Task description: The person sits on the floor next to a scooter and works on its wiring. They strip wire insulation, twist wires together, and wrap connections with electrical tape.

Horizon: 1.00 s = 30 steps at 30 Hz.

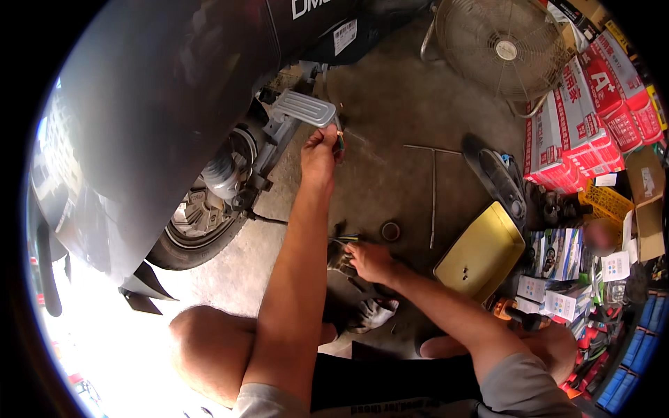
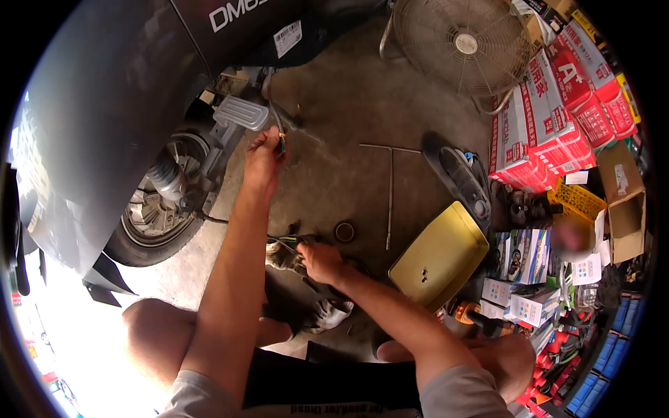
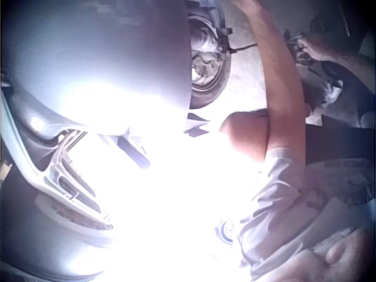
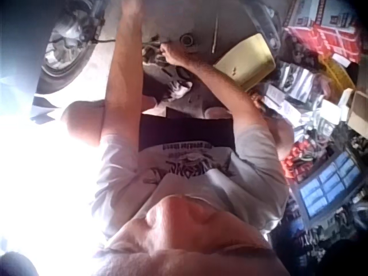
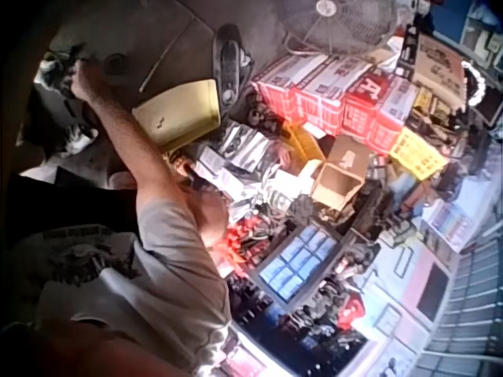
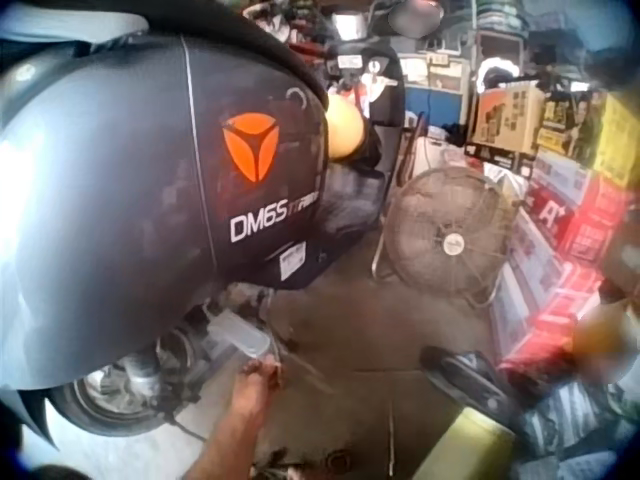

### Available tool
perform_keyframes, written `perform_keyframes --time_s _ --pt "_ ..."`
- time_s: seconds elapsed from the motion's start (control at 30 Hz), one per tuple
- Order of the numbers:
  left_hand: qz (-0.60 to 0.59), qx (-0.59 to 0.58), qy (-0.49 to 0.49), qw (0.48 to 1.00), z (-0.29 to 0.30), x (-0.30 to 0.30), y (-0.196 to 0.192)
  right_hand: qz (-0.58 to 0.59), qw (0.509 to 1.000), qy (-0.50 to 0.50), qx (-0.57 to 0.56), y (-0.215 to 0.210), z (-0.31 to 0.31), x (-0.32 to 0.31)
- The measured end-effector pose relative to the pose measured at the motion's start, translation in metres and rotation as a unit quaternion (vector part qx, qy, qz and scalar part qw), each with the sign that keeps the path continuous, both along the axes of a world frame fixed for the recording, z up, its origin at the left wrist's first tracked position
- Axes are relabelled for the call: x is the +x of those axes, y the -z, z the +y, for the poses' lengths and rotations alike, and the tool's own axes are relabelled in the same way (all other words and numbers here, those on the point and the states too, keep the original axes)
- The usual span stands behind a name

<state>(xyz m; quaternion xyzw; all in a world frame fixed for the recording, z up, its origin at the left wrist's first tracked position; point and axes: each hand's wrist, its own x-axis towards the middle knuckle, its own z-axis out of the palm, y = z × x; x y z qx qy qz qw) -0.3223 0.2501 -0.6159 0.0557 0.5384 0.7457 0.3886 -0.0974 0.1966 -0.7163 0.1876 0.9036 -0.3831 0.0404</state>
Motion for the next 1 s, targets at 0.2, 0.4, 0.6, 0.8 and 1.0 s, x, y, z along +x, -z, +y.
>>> perform_keyframes --time_s 0.2,0.4,0.6,0.8,1.0 --pt "0.001 -0.015 -0.013 1.000 -0.007 0.000 -0.007 -0.123 0.986 0.010 0.115 0.008 -0.057 -0.019" --pt "0.009 0.001 -0.037 0.999 -0.010 -0.002 -0.013 0.050 0.961 0.267 -0.057 0.023 -0.041 -0.020" --pt "-0.014 0.039 -0.060 0.997 -0.004 0.011 -0.020 0.276 0.735 0.482 -0.388 -0.050 0.072 -0.012" --pt "0.009 0.097 -0.044 0.994 -0.002 0.008 -0.006 0.273 0.866 0.345 -0.236 -0.141 0.098 -0.109" --pt "0.027 0.143 -0.059 0.988 0.009 0.006 0.003 0.141 0.898 0.368 -0.196 -0.140 0.123 -0.147"
